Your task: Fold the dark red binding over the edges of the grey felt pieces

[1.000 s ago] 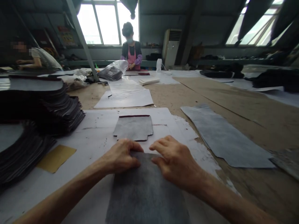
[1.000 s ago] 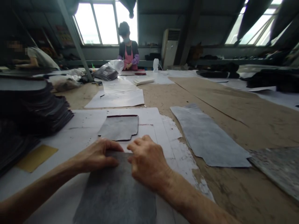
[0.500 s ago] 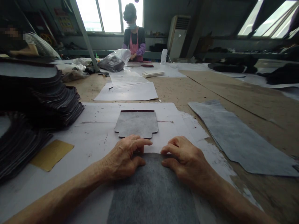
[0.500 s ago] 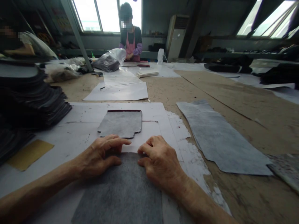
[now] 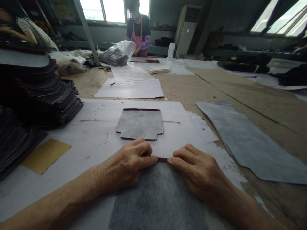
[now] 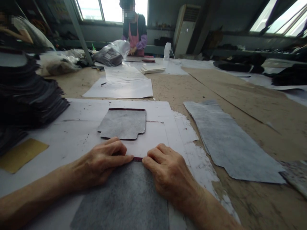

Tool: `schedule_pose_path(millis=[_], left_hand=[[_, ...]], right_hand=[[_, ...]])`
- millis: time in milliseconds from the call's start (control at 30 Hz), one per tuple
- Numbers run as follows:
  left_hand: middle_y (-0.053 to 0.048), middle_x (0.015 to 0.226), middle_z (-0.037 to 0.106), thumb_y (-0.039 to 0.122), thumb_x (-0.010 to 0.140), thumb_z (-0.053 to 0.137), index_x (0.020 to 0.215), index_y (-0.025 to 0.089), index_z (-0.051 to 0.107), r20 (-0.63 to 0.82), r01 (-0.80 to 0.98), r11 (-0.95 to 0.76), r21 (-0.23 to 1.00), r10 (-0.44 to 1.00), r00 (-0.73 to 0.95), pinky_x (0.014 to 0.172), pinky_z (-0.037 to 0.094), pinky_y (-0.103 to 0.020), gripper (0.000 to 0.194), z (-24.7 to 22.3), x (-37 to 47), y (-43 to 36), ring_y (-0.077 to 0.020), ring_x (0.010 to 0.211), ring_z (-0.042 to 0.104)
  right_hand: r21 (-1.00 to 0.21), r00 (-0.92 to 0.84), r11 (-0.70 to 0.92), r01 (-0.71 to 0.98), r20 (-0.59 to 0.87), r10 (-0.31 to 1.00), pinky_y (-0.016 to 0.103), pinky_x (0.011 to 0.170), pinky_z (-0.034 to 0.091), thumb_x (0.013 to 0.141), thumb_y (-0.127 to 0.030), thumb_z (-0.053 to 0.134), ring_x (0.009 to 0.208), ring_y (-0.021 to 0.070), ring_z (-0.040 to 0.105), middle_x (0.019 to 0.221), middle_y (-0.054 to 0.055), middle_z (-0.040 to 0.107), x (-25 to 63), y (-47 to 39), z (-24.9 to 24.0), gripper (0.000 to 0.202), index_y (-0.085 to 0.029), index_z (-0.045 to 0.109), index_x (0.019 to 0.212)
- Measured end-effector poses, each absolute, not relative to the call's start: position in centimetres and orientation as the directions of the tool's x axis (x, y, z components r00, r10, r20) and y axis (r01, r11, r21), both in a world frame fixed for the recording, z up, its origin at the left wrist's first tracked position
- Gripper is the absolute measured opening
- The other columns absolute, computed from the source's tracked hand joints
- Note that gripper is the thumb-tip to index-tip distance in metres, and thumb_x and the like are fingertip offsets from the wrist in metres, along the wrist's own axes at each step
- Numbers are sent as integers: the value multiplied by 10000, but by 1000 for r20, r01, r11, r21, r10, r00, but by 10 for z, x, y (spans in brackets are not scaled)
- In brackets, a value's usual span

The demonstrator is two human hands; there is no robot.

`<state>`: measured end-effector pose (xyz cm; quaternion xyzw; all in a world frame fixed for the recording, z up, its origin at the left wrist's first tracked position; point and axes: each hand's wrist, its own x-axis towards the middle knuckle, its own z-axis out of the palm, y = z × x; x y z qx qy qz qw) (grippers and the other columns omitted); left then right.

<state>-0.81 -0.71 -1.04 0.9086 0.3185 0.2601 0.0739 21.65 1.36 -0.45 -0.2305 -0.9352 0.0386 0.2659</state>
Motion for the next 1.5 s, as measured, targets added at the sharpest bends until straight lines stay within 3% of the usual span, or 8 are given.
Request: schedule_pose_path(millis=[133, 333, 700, 933, 1067, 1167, 1300, 1500], left_hand=[[-60, 812, 498, -1, 794, 393, 980, 117, 583, 412, 522, -819, 241, 573, 709, 641, 418, -275, 290, -9, -9, -7, -153, 729, 400], [-46, 813, 482, -29, 760, 400, 954, 138, 590, 372, 536, -798, 274, 602, 706, 643, 398, -272, 319, -9, -9, -5, -148, 729, 400], [-51, 832, 480, -24, 777, 383, 977, 142, 585, 375, 514, -813, 273, 582, 722, 645, 399, -269, 330, -11, -12, -4, -144, 729, 400], [-70, 891, 543, 57, 812, 409, 994, 142, 579, 401, 541, -834, 110, 535, 744, 716, 382, -354, 263, -1, -9, -5, -182, 789, 458], [-64, 994, 556, 105, 746, 464, 1060, 183, 554, 488, 587, -781, 215, 606, 628, 761, 355, -402, 336, 8, -2, -11, -199, 842, 495], [-56, 892, 575, 135, 739, 473, 925, 165, 578, 428, 628, -744, 228, 656, 621, 756, 349, -413, 216, 9, 11, -15, -201, 795, 496], [-58, 788, 565, 115, 751, 456, 871, 138, 569, 353, 669, -718, 191, 686, 636, 706, 358, -390, 167, -2, 28, -16, -202, 745, 478], [-64, 799, 544, 35, 765, 402, 989, 135, 570, 400, 620, -739, 263, 668, 627, 698, 389, -363, 297, -14, 29, -10, -192, 749, 441]], right_hand=[[-145, -772, 897, 417, 465, 434, 289, 598, 412, 848, -64, 407, 694, 160, 461, 720, 64, 568, 215, 12, -5, 231, -106, 633, 836], [-60, -759, 882, 468, 483, 436, 318, 631, 430, 861, -87, 390, 716, 176, 480, 751, 75, 582, 214, 7, -5, 228, -101, 617, 843], [-60, -792, 894, 444, 441, 423, 335, 630, 446, 831, -57, 403, 746, 188, 481, 825, 103, 580, 218, 8, -6, 262, -57, 582, 1022], [33, -847, 914, 404, 390, 360, 354, 660, 435, 856, -67, 368, 791, 199, 478, 867, 109, 579, 220, 7, -5, 283, -54, 592, 1028], [33, -851, 913, 407, 375, 367, 353, 684, 429, 865, -83, 360, 800, 196, 471, 854, 102, 571, 220, 7, -6, 281, -58, 594, 1019], [52, -848, 905, 423, 374, 375, 341, 674, 417, 873, -93, 354, 756, 184, 456, 812, 86, 565, 217, 6, -5, 264, -84, 612, 928], [24, -819, 895, 446, 415, 397, 329, 663, 409, 890, -111, 328, 710, 169, 448, 757, 68, 560, 213, 5, -7, 304, -123, 589, 734], [-135, -656, 824, 550, 541, 526, 346, 735, 450, 838, -115, 458, 833, 190, 518, 893, 92, 599, 230, 5, -5, 170, -100, 566, 968]])
